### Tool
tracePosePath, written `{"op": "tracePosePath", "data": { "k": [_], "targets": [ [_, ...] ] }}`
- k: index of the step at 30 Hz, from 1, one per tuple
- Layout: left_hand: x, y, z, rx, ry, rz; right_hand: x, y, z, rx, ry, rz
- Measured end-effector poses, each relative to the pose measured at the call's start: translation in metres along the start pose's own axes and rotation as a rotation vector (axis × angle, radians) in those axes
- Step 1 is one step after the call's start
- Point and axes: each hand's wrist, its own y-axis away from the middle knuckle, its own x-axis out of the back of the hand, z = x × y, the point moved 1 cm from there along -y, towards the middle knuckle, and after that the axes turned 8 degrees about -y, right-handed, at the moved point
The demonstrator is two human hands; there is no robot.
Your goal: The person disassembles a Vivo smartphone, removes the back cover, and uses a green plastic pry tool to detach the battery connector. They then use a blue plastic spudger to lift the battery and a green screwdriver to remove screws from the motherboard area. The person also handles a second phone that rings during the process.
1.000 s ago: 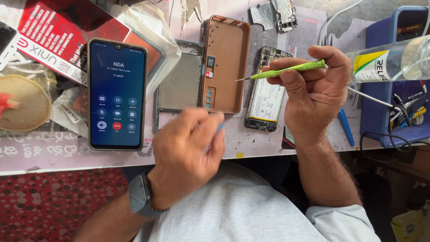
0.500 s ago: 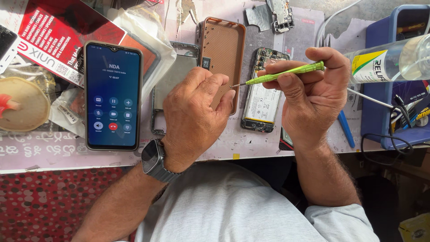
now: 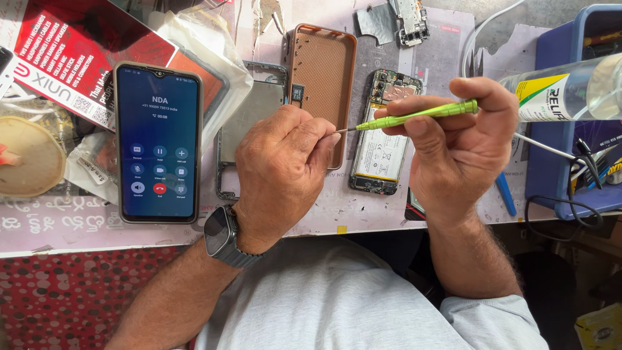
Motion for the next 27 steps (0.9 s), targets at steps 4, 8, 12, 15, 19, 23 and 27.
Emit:
{"op": "tracePosePath", "data": {
  "k": [4,8,12,15,19,23,27],
  "targets": [
    [0.0009,0.0018,-0.0007,-0.015,0.006,0.016,-0.0019,0.0032,-0.0071,0.037,0.060,-0.029],
    [0.0007,0.0030,-0.0010,-0.019,0.007,0.021,-0.0019,0.0038,-0.0081,0.044,0.078,-0.044],
    [0.0005,0.0036,-0.0009,-0.025,0.014,0.035,-0.0013,0.0036,-0.0076,0.035,0.066,-0.039],
    [0.0005,0.0032,-0.0010,-0.040,0.018,0.043,-0.0008,0.0027,-0.0084,0.050,0.061,-0.052],
    [-0.0005,0.0036,-0.0010,-0.050,0.024,0.056,0.0001,0.0025,-0.0088,0.058,0.087,-0.053],
    [-0.0008,0.0038,-0.0017,-0.054,0.031,0.051,0.0004,0.0020,-0.0082,0.063,0.094,-0.059],
    [-0.0002,0.0041,-0.0021,-0.062,0.021,0.042,0.0002,0.0030,-0.0074,0.061,0.110,-0.044]
  ]
}}
